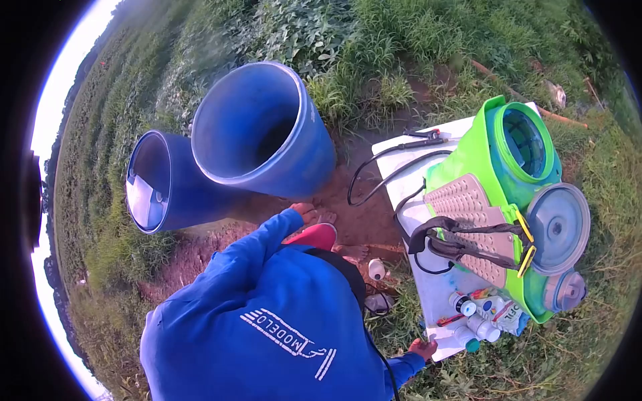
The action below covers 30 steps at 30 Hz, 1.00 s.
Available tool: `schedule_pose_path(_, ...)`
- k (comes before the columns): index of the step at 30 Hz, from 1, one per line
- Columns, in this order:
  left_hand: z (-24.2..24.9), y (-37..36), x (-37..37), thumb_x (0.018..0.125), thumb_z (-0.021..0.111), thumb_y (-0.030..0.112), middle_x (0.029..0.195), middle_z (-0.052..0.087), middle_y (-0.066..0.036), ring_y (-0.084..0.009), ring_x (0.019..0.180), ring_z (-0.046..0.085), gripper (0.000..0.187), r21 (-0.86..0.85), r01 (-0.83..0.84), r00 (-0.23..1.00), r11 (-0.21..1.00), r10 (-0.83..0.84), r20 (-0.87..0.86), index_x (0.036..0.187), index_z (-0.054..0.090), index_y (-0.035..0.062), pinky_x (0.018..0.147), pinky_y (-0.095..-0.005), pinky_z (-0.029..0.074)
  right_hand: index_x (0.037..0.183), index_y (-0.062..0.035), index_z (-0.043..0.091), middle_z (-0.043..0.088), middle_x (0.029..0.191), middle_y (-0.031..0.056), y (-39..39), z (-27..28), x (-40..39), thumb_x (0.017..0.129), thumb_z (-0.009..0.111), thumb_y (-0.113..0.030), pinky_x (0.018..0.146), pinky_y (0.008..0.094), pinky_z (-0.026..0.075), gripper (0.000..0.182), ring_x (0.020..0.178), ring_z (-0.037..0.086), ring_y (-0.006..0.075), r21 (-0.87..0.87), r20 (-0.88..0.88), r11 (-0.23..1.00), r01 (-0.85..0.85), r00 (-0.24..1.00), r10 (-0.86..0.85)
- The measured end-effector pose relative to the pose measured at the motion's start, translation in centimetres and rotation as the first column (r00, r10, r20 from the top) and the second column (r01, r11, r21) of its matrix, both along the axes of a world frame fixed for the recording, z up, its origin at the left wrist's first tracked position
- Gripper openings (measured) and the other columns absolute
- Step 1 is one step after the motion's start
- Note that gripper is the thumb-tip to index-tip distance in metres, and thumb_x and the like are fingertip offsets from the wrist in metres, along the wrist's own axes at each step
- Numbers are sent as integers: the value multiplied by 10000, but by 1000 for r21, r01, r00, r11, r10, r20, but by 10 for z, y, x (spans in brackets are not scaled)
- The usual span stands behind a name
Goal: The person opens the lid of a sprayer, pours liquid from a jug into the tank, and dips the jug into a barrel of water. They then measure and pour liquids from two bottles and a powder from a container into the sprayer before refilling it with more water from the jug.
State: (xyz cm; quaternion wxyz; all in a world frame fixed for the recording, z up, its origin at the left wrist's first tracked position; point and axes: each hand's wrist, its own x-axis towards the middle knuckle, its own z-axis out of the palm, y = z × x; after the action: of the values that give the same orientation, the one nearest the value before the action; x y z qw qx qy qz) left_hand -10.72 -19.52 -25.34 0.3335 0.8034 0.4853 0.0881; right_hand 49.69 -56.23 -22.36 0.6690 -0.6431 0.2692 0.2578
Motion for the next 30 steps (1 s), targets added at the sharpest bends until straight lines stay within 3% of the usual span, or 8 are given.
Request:
schedule_pose_path(3,10,7,44,961,554,427,1084,700,-249,-461,1049,654,388,-351,-280,957,893,289,-28,1078,692,83,919,-542,526,769,-151,553,534,684,-22,25,4,-49,832,717,-278,552,345,489,216,579,500,159,-30,-404,999,-39,914,24)
schedule_pose_path(5,54,7,62,961,550,429,1081,698,-252,-465,1047,653,390,-407,-303,949,862,312,-44,1060,685,76,919,-549,523,781,-153,565,589,726,-8,32,-7,-83,857,712,-288,584,372,515,214,631,568,185,25,-444,956,-292,854,272)
schedule_pose_path(7,62,0,64,961,548,429,1070,699,-251,-469,1030,656,389,-408,-263,960,874,278,-23,1049,680,74,914,-557,522,822,-142,588,616,764,9,49,-31,-87,887,700,-296,595,392,523,202,657,592,205,210,-305,673,-710,606,735)
schedule_pose_path(9,59,-11,55,962,549,422,1063,701,-246,-470,1019,657,380,-430,-257,958,865,286,1,1040,680,74,906,-560,523,866,-128,604,624,783,24,75,-18,-104,911,687,-303,599,402,527,198,673,608,217,221,-299,472,-853,402,866)
schedule_pose_path(13,40,-25,12,963,551,416,1056,703,-244,-471,1006,659,371,-460,-258,950,850,311,42,1044,677,76,897,-556,528,913,-135,579,584,788,44,150,-13,-152,932,649,-298,581,372,483,178,685,574,187,37,-447,537,-843,466,763)
schedule_pose_path(18,26,-25,-54,976,552,395,1038,712,-247,-470,993,668,365,-431,-307,946,849,323,-38,1168,652,101,896,-555,531,1051,-72,619,617,851,65,207,19,-188,923,677,-333,568,376,532,296,726,644,220,-247,-222,230,-942,285,932)
schedule_pose_path(25,25,-24,-113,966,561,369,1053,709,-247,-463,1014,665,363,-374,-404,907,835,419,-46,1182,650,91,914,-543,527,1084,-102,670,620,933,32,227,11,-238,843,763,-406,564,313,504,399,796,594,151,-339,-340,-17,-940,106,934)
schedule_pose_path(30,10,-23,-116,958,561,372,1035,710,-252,-467,1018,663,367,-441,-378,903,814,429,19,1195,639,103,902,-552,526,1121,-114,657,628,1013,30,234,25,-261,826,788,-443,593,323,521,461,834,582,167,-342,-348,74,-937,199,916)
